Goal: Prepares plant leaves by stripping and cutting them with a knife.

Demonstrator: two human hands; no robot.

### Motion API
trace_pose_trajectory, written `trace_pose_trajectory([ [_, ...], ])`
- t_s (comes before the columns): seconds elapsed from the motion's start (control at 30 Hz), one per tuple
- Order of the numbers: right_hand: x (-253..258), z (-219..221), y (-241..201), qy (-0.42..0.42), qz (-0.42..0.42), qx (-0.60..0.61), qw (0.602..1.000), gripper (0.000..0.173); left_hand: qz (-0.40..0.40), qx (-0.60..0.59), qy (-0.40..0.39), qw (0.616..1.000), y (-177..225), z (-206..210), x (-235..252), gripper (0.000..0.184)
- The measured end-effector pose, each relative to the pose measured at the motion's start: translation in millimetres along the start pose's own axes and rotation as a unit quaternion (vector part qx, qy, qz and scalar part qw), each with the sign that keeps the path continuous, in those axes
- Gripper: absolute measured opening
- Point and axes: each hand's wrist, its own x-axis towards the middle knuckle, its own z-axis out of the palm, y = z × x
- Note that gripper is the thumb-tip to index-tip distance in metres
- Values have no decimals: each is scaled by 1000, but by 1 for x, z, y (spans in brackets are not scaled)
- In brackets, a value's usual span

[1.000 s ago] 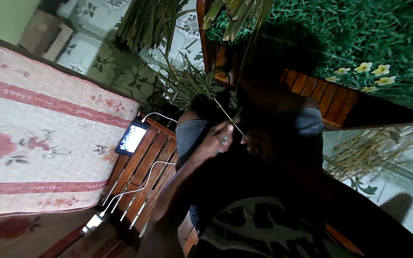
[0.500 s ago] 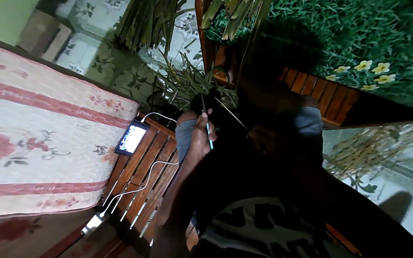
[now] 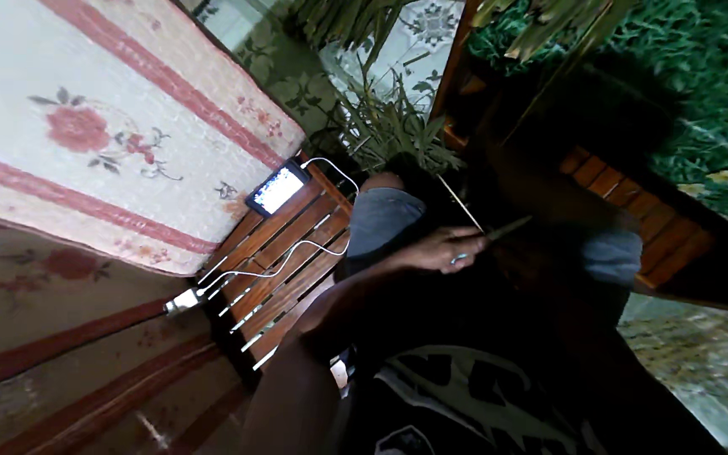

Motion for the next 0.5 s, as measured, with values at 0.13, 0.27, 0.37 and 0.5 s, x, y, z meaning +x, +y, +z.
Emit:
trace_pose_trajectory([
  [0.13,39,21,-128,-5,372,2,928,29,26,-112,94,989,-2,-33,9,36],
  [0.27,35,32,-114,49,343,52,937,24,3,42,-14,999,3,-4,3,21],
  [0.37,35,26,-119,-4,331,14,944,27,33,-73,73,994,0,-21,7,24],
  [0.5,39,20,-125,-46,340,-56,938,30,10,-46,46,998,-4,-22,7,19],
])
